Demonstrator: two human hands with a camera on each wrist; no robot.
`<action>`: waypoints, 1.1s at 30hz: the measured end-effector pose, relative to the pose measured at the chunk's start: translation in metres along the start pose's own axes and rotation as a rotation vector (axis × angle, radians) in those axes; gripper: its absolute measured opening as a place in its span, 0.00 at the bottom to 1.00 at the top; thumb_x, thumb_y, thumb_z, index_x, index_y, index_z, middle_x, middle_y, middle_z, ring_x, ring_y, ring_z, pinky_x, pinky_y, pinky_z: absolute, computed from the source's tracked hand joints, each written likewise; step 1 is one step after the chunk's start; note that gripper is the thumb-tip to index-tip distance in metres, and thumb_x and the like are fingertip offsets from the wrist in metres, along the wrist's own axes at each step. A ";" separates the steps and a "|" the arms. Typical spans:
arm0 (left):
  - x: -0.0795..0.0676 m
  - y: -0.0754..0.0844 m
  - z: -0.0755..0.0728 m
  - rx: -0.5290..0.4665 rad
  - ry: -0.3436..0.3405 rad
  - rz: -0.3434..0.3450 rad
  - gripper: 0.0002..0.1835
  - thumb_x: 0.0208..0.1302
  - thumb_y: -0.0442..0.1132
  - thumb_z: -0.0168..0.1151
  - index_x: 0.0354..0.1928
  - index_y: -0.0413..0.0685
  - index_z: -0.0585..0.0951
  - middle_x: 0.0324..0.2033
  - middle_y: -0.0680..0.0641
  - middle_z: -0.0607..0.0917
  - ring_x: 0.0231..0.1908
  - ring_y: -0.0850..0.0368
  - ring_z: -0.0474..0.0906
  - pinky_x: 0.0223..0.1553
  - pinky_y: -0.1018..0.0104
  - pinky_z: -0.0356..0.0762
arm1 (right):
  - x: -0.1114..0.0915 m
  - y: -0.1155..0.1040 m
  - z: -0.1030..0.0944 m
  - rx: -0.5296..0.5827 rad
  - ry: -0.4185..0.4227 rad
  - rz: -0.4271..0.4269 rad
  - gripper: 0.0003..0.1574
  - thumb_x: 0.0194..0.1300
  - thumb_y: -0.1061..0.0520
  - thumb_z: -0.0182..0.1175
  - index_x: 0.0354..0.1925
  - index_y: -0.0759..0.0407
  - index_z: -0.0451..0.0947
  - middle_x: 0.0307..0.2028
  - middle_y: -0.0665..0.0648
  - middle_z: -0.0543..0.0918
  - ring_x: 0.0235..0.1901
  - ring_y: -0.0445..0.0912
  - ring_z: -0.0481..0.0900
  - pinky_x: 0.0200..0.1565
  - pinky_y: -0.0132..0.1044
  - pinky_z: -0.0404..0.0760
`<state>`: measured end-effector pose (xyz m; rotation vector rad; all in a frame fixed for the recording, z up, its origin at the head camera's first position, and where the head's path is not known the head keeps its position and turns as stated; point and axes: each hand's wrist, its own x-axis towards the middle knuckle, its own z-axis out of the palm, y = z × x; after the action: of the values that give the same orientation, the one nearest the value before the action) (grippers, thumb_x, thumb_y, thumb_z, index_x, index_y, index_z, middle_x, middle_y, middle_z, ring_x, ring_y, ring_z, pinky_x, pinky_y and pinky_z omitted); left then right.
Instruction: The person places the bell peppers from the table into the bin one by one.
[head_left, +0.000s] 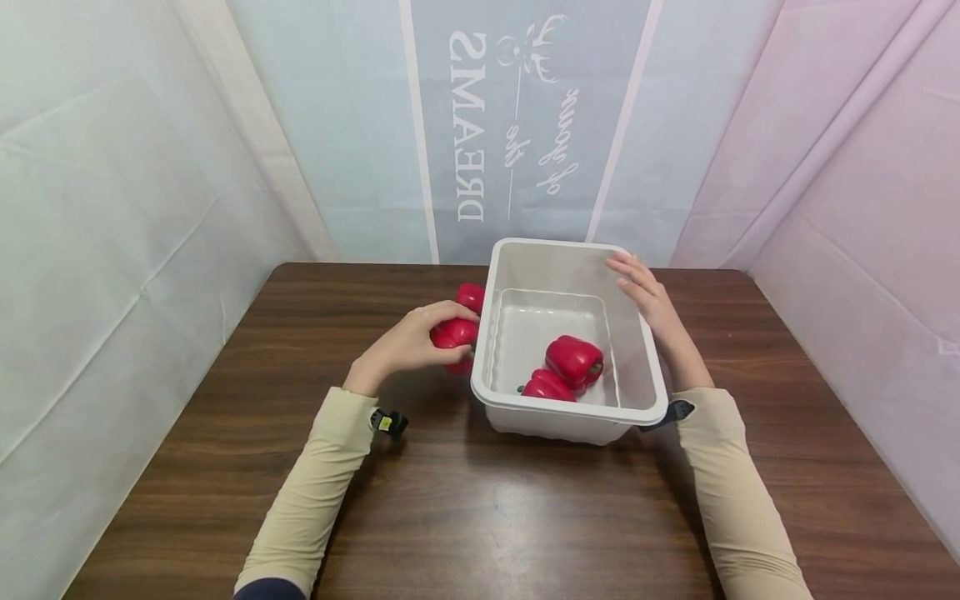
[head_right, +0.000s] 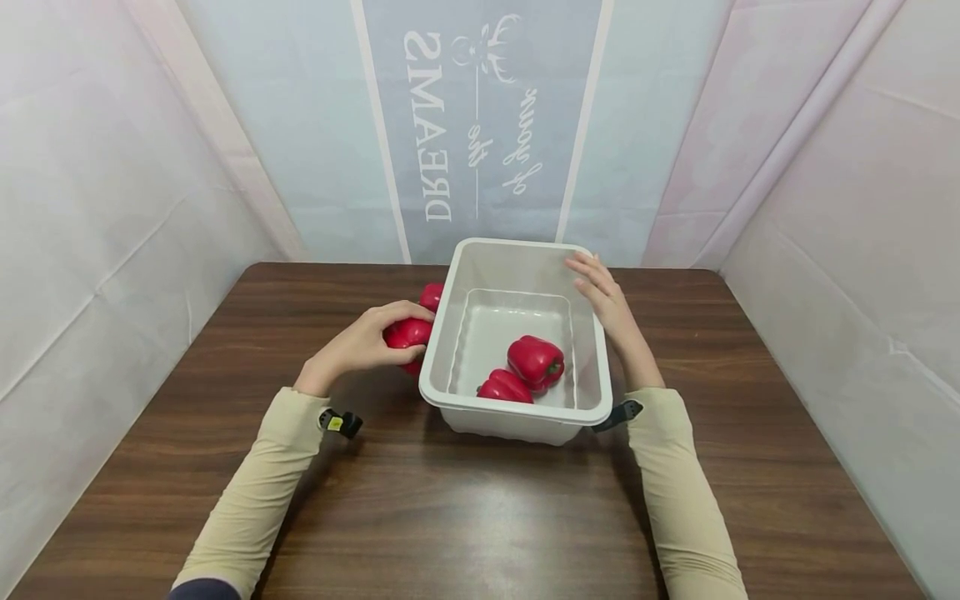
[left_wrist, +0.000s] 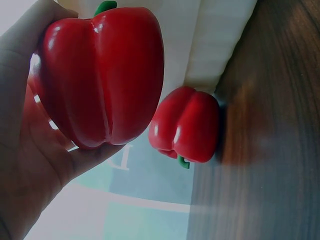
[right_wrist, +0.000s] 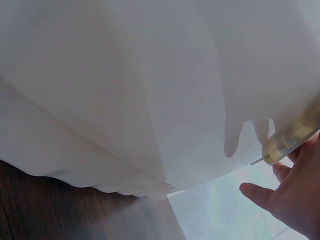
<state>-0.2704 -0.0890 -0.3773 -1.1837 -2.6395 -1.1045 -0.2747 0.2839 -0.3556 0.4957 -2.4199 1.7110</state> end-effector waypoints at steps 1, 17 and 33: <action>0.000 0.000 -0.001 0.002 0.001 -0.003 0.22 0.51 0.45 0.68 0.51 0.59 0.76 0.48 0.56 0.77 0.44 0.60 0.74 0.42 0.66 0.79 | 0.000 0.001 0.000 0.003 -0.003 0.000 0.27 0.69 0.59 0.44 0.63 0.69 0.61 0.69 0.66 0.52 0.72 0.51 0.33 0.68 0.55 0.28; 0.003 0.004 -0.011 -0.023 0.024 -0.027 0.25 0.50 0.45 0.69 0.52 0.62 0.76 0.50 0.56 0.76 0.46 0.58 0.72 0.40 0.65 0.80 | 0.001 -0.001 0.000 -0.015 0.010 0.001 0.27 0.69 0.61 0.45 0.62 0.73 0.61 0.69 0.67 0.54 0.72 0.53 0.35 0.68 0.54 0.31; 0.002 0.003 -0.014 -0.024 0.065 0.005 0.23 0.51 0.42 0.68 0.52 0.60 0.76 0.50 0.56 0.77 0.47 0.60 0.73 0.41 0.65 0.80 | 0.001 0.001 0.000 -0.007 0.009 -0.001 0.27 0.69 0.60 0.45 0.62 0.72 0.62 0.69 0.65 0.54 0.72 0.52 0.35 0.68 0.54 0.31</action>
<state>-0.2732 -0.0953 -0.3643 -1.1378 -2.5805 -1.1563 -0.2755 0.2837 -0.3560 0.4870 -2.4179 1.7005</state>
